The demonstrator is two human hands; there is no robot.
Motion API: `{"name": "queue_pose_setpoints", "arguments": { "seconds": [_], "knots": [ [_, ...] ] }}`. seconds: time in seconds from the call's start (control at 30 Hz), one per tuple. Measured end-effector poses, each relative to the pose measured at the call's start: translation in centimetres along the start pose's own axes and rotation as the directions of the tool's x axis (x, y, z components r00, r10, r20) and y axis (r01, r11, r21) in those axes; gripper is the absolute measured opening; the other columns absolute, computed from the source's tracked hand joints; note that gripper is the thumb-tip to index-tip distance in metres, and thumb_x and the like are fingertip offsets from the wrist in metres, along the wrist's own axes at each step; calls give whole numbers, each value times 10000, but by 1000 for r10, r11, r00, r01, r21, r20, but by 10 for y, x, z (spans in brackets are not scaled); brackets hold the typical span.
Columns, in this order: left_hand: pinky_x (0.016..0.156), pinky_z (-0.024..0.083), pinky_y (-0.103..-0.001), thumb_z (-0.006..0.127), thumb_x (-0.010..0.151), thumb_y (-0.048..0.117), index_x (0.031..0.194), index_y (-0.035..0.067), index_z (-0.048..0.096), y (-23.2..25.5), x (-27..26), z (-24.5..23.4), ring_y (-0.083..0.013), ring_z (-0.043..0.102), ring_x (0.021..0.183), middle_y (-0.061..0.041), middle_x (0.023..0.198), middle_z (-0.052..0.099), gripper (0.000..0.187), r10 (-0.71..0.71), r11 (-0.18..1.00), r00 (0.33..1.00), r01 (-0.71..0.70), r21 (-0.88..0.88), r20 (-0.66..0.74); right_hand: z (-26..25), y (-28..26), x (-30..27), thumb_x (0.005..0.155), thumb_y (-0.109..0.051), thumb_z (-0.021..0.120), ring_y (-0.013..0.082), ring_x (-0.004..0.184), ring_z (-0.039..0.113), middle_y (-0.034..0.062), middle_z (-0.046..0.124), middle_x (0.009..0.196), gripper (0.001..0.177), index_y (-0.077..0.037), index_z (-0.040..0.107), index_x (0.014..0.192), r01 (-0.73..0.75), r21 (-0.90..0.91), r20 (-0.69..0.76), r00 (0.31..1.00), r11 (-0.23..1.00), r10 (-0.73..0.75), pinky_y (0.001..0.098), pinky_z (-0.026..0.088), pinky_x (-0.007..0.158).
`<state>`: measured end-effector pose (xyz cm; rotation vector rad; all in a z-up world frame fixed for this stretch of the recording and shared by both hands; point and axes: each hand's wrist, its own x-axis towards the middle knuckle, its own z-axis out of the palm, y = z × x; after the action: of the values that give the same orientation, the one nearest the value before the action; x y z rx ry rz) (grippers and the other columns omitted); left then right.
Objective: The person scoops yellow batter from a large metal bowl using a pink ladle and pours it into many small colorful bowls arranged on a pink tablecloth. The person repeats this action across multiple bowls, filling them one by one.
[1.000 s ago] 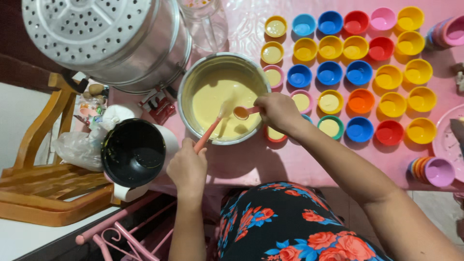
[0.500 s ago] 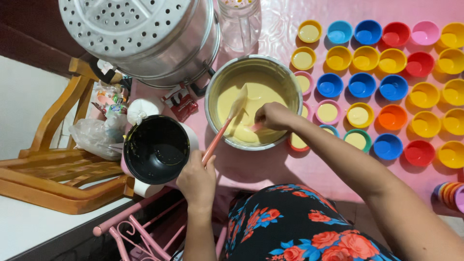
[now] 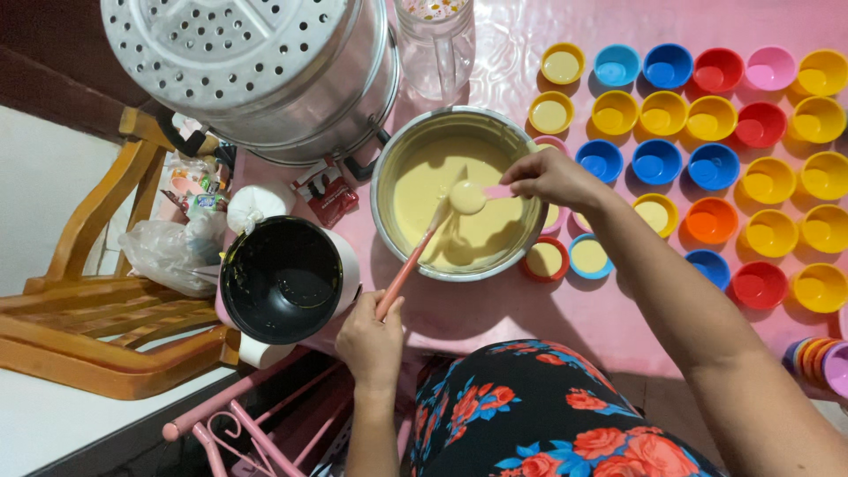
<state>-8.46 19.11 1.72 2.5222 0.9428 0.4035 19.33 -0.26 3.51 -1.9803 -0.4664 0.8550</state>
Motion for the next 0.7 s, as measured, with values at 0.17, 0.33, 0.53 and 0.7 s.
{"name": "queue_pose_setpoints", "arguments": {
  "seconds": [0.17, 0.33, 0.53, 0.7],
  "knots": [
    [572, 516, -383, 774, 619, 363, 783, 220, 651, 7, -5, 13, -268, 653, 656, -12, 658, 659, 250, 27, 993, 999, -32, -117, -44, -21, 21, -9, 743, -59, 651, 112, 553, 577, 74, 625, 630, 166, -78, 692, 903, 2, 21, -187, 982, 1000, 2, 189, 439, 448],
    [572, 519, -357, 790, 598, 365, 774, 221, 669, 10, -6, 15, -246, 655, 650, -4, 653, 660, 258, 76, 983, 994, -88, -160, -81, -24, 14, -27, 749, 34, 598, 125, 538, 551, 118, 588, 642, 193, 0, 661, 928, 29, 214, -305, 952, 976, 39, 166, 401, 385],
    [569, 514, -363, 787, 610, 339, 764, 200, 674, 9, -9, 11, -261, 652, 639, -16, 650, 662, 236, 117, 977, 992, -124, -175, -54, -25, 28, -24, 762, 32, 592, 108, 540, 556, 113, 601, 679, 212, 9, 646, 966, 53, 281, -323, 946, 958, 42, 149, 404, 384],
    [576, 516, -360, 792, 598, 325, 762, 191, 679, 13, -12, 10, -256, 656, 645, -16, 648, 662, 240, 129, 971, 990, -137, -197, -50, -21, 25, -25, 774, 52, 578, 115, 535, 537, 126, 573, 665, 199, 37, 636, 964, 67, 315, -299, 954, 947, 32, 150, 371, 387]
  ]
}}
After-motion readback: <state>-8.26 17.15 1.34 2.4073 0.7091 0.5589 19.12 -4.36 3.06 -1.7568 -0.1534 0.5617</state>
